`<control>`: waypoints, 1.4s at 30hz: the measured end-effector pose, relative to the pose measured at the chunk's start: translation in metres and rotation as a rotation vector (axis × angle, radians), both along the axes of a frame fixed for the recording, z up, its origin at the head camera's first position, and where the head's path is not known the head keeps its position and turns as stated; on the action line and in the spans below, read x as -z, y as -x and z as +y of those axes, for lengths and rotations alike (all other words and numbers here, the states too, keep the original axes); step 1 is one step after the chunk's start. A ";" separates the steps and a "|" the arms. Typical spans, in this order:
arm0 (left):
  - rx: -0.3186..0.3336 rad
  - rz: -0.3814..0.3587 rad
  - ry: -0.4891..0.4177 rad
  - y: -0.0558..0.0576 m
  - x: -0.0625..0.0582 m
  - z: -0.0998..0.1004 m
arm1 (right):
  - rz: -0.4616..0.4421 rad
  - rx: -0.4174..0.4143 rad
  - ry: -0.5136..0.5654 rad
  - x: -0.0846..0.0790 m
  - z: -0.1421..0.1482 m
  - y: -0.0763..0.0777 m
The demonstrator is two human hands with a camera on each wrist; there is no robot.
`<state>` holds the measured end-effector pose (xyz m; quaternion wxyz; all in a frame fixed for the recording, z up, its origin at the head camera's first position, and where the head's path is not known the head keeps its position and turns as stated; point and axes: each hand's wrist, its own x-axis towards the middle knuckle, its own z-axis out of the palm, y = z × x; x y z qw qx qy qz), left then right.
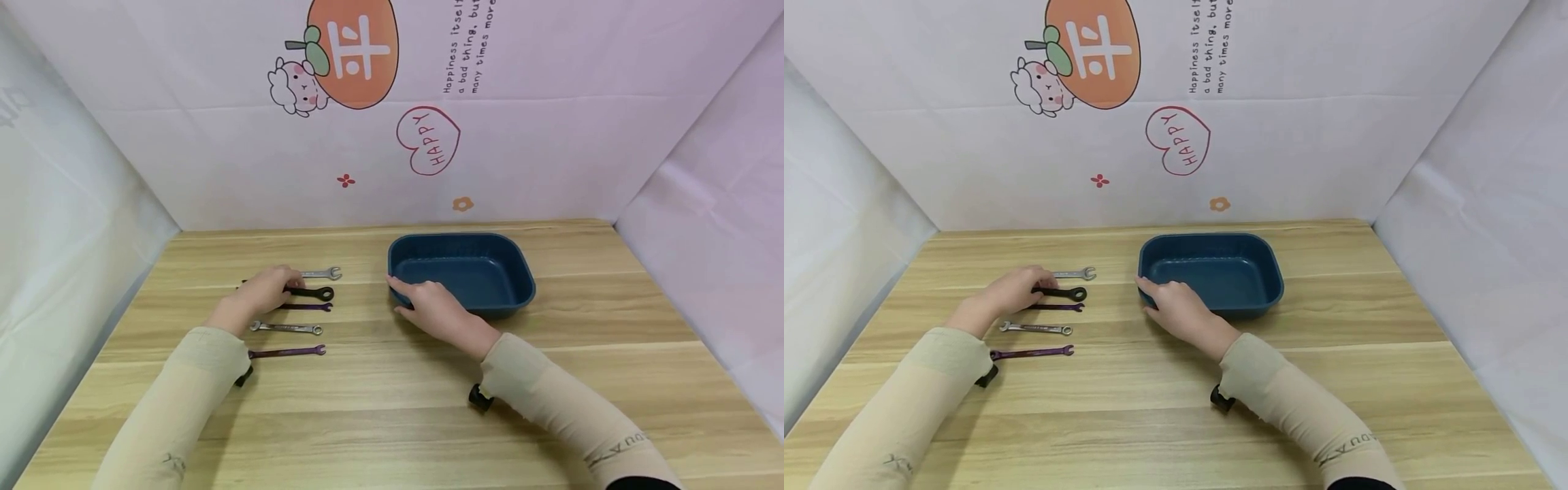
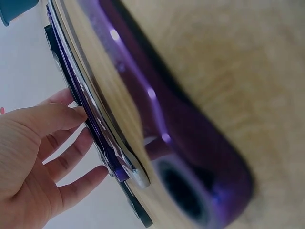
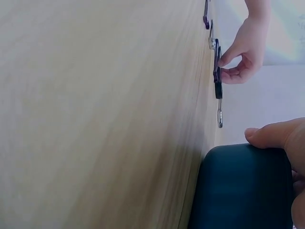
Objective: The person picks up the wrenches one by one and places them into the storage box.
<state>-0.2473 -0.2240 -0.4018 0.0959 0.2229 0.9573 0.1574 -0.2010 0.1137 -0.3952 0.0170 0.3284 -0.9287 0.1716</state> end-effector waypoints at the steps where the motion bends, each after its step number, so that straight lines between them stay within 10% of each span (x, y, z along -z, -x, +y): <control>1: 0.001 0.001 0.000 0.000 0.000 0.001 | -0.002 0.001 0.000 0.000 -0.001 -0.001; 42: -0.012 -0.002 0.003 -0.003 -0.002 0.002 | 0.157 -0.085 0.067 0.007 -0.029 -0.024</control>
